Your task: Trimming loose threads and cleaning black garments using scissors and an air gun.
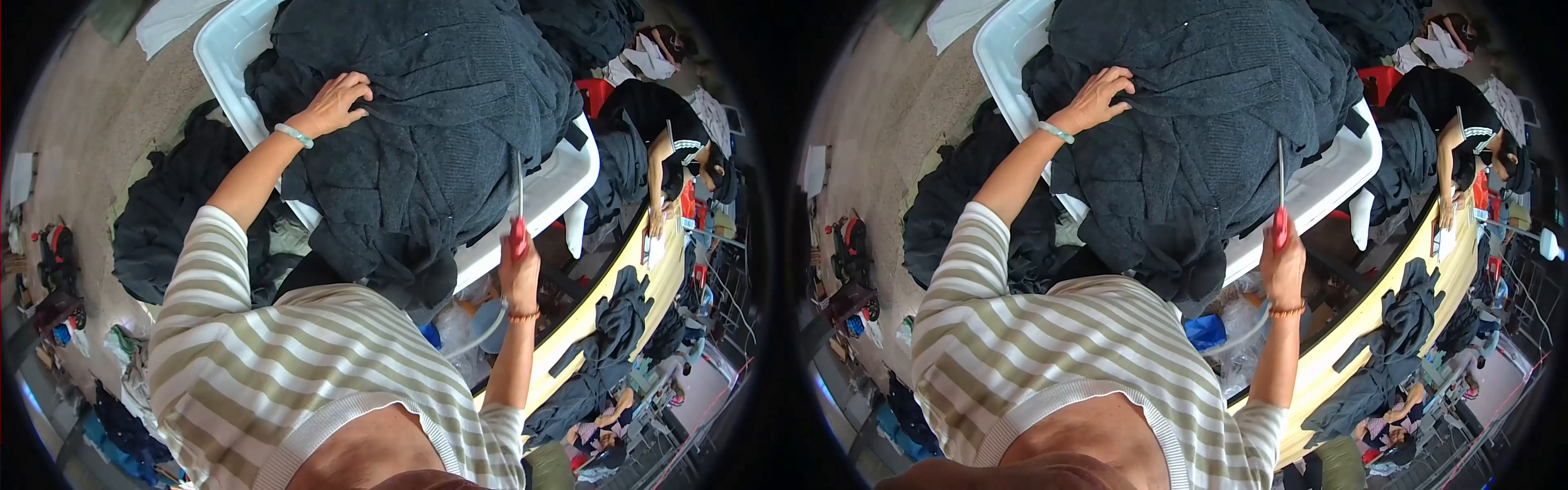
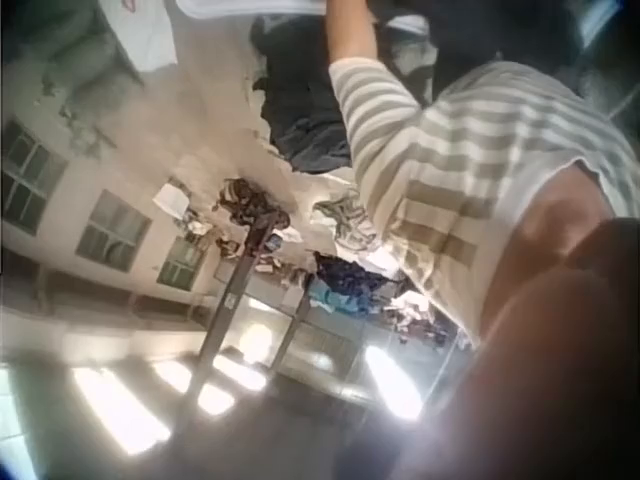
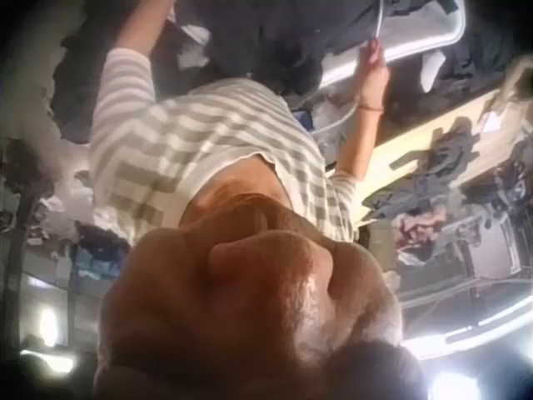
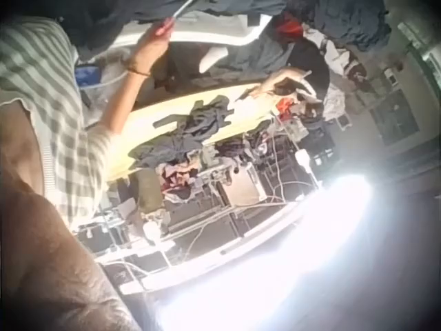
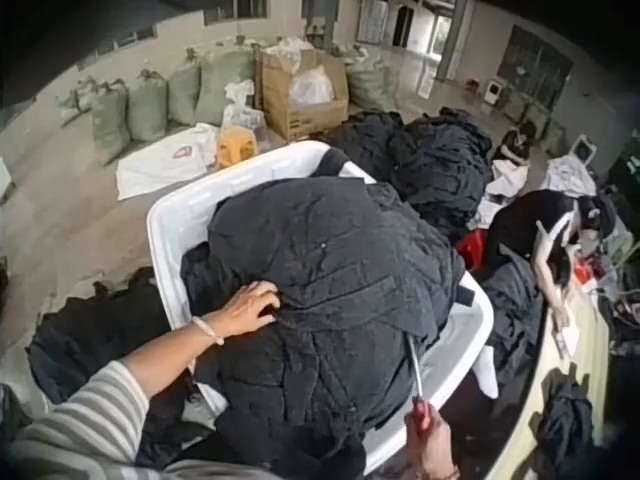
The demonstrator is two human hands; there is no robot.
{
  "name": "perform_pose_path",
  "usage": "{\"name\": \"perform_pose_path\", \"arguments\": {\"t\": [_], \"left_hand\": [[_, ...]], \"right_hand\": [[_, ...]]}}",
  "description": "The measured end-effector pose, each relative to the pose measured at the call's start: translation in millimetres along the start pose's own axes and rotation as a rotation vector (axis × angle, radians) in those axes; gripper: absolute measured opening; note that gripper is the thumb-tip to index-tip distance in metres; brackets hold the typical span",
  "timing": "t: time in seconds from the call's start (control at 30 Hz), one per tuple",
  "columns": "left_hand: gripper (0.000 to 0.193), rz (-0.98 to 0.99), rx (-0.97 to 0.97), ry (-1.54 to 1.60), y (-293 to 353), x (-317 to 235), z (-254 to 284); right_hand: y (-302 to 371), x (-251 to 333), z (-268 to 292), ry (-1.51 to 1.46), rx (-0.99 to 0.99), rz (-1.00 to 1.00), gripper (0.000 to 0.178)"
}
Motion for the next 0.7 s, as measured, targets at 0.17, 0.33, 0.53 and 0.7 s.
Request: {"name": "perform_pose_path", "arguments": {"t": [0.17, 0.33, 0.53, 0.7], "left_hand": [[0.039, 0.088, -0.149, -0.384, 24.5, 6.9, 21.7], [0.028, 0.114, -0.161, -0.37, 50.8, 32.3, 37.7], [0.009, 0.04, -0.276, -0.238, 55.4, 34.1, 59.5], [0.026, 0.085, -0.294, -0.046, 67.8, 43.9, 51.2]], "right_hand": [[-79.9, 96.8, 1.3, -0.01, -0.152, 0.268, 0.045], [-156.9, 154.1, -19.6, 0.098, -0.268, 0.486, 0.051], [-190.2, 162.6, -49.2, 0.163, -0.132, 0.362, 0.043], [-154.3, 137.2, -49.1, 0.13, 0.066, 0.321, 0.034]]}}
Point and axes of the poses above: each hand's wrist, its own y-axis away from the middle knuckle, its own z-axis out of the back of the hand, x = y × z, the point moved 10 cm from there along -y, towards the middle knuckle, and after that the axes turned 15 degrees about -z, right-handed, at the moved point
